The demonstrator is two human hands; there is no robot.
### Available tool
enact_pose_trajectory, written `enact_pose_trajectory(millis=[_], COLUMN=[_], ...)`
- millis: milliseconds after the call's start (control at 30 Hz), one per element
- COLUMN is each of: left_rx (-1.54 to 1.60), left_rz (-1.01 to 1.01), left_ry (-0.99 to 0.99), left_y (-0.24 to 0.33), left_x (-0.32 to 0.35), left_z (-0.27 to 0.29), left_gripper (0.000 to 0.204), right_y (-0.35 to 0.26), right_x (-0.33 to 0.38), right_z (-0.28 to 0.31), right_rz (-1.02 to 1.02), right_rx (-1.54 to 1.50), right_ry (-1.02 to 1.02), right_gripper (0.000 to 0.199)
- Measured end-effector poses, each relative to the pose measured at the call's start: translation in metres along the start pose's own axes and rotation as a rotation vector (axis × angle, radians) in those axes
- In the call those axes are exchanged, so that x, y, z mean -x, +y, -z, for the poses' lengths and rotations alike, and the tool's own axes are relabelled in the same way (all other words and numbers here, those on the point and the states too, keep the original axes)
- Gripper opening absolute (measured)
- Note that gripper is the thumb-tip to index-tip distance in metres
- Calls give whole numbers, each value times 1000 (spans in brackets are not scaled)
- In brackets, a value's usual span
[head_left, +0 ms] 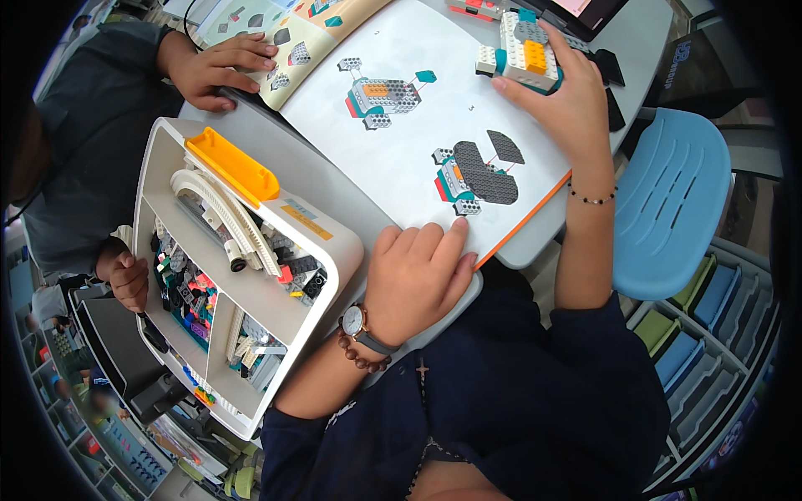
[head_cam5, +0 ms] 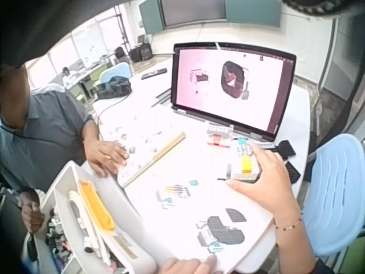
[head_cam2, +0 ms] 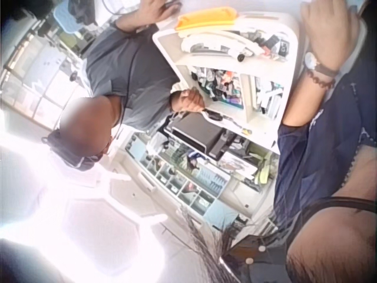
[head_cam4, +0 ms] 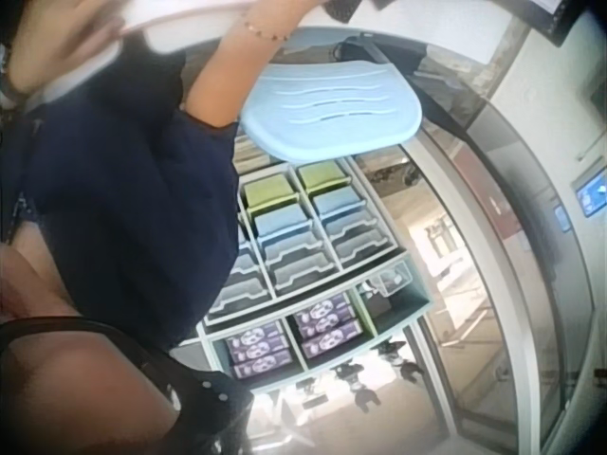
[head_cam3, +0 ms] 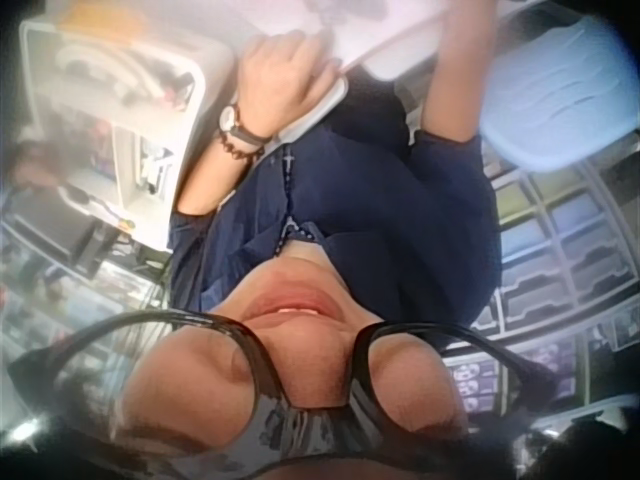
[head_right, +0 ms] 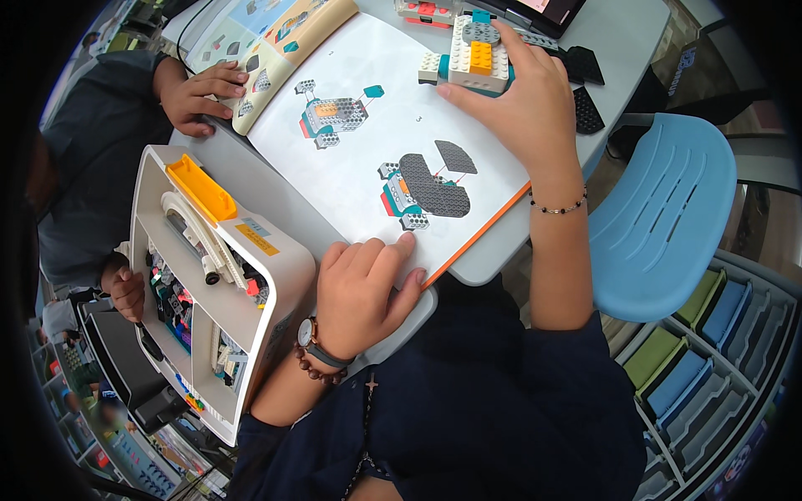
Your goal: The person assembles a small structure from colorful interlocking building blocks, selecting pieces from a compartmentalized tray and attaching them to a base plate. They reference a printed instruction manual and a tablet screen while adding and removing individual blocks to match the illustrated steps.
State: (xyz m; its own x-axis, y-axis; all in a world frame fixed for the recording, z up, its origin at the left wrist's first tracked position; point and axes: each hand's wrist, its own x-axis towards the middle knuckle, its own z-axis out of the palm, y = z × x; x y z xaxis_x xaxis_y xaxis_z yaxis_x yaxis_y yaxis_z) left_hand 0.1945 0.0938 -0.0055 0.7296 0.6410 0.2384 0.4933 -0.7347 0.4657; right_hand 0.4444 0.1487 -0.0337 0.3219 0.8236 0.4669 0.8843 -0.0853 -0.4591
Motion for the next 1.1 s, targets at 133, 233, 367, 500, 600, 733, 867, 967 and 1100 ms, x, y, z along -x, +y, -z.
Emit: enact_pose_trajectory(millis=[133, 233, 367, 500, 600, 733, 867, 967, 1100], left_rx=[-6, -9, -11, -4, -6, -5, -8, -3, -12], left_rz=[0, -2, -1, -4, 2, 3, 4, 9, 7], left_ry=[1, 3, 3, 12, 1, -4, -4, -8, -12], left_y=[1, 1, 0, 0, 1, 0, 0, 1, 1], left_x=[-1, 0, -1, -1, -2, -1, -1, -1, -1], left_z=[0, 0, 0, -1, -1, 0, 0, 1, 1], left_gripper=[30, 31, 31, 30, 30, 30, 30, 30, 30], right_y=[-1, -1, 2, 6, 7, 5, 3, 3, 1], right_x=[1, 1, 0, 0, 0, 0, 1, 1, 0], right_z=[1, 1, 2, 0, 1, 1, 2, 2, 5], right_rz=[0, -4, -17, -34, -16, -25, -10, 14, 19], right_rx=[-17, -15, -61, -120, -146, -145, -134, -129, -151], right_ry=[0, -4, -13, -1, 12, 23, 40, 59, 96], right_gripper=[81, 80, 84, 85, 84, 83, 81, 79, 77])
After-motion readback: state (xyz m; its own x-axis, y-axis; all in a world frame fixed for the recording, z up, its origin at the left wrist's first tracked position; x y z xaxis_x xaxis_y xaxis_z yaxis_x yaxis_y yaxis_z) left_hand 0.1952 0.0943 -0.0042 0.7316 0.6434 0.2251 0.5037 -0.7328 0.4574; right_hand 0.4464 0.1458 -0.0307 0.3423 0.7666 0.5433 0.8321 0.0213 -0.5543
